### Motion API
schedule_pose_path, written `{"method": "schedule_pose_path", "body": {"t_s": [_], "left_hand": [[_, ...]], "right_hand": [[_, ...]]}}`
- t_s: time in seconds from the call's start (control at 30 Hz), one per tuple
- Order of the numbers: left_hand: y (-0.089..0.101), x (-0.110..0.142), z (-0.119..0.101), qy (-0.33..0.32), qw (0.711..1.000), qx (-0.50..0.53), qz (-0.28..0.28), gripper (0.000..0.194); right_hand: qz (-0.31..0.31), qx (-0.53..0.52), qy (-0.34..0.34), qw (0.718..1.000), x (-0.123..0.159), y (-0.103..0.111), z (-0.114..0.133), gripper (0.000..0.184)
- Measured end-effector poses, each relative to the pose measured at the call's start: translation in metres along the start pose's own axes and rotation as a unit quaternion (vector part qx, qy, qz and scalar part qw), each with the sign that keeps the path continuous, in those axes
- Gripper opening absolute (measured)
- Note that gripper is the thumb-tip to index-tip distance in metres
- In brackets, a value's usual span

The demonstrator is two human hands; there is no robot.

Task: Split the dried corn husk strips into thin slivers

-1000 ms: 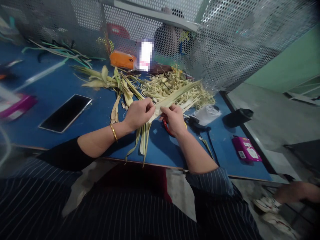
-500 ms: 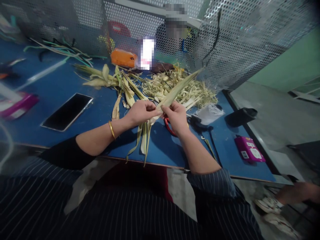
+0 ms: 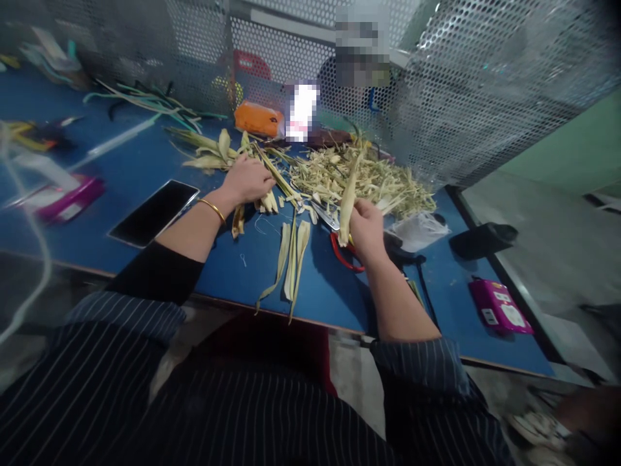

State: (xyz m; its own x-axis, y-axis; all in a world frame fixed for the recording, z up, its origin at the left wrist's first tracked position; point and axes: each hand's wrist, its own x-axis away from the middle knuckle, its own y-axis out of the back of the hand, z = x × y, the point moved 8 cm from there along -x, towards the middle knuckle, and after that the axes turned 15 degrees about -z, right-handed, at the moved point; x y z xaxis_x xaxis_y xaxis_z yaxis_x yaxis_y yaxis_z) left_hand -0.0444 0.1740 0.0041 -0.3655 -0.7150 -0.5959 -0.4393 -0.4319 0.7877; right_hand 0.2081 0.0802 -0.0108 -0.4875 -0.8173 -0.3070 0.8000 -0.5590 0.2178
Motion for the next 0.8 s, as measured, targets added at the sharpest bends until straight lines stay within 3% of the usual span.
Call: {"method": "schedule_pose_path", "body": {"t_s": [0.13,0.3,0.4,0.57,0.7,0.8], "left_hand": [[0.004,-0.003,0.009,0.037,0.994,-0.099,-0.02,0.039],[-0.011,-0.026,-0.005,0.0,0.997,-0.069,-0.015,0.035],[-0.028,-0.039,-0.014,-0.025,0.996,-0.08,0.008,0.035],[-0.049,-0.042,-0.026,-0.104,0.982,-0.128,0.094,0.027],[-0.051,-0.038,-0.024,-0.112,0.972,-0.141,0.149,0.031],[-0.047,-0.034,-0.022,-0.119,0.974,-0.128,0.146,0.03]], "right_hand": [[-0.005,0.043,0.038,0.998,-0.003,-0.001,-0.003,0.015],[-0.002,0.082,0.094,0.992,-0.001,-0.002,0.0,0.017],[0.006,0.1,0.106,0.989,0.001,-0.004,0.001,0.017],[0.008,0.12,0.113,0.986,0.002,-0.005,0.001,0.015],[0.013,0.111,0.117,0.987,0.003,-0.005,0.001,0.015],[0.012,0.117,0.115,0.986,0.003,-0.004,0.003,0.014]]}}
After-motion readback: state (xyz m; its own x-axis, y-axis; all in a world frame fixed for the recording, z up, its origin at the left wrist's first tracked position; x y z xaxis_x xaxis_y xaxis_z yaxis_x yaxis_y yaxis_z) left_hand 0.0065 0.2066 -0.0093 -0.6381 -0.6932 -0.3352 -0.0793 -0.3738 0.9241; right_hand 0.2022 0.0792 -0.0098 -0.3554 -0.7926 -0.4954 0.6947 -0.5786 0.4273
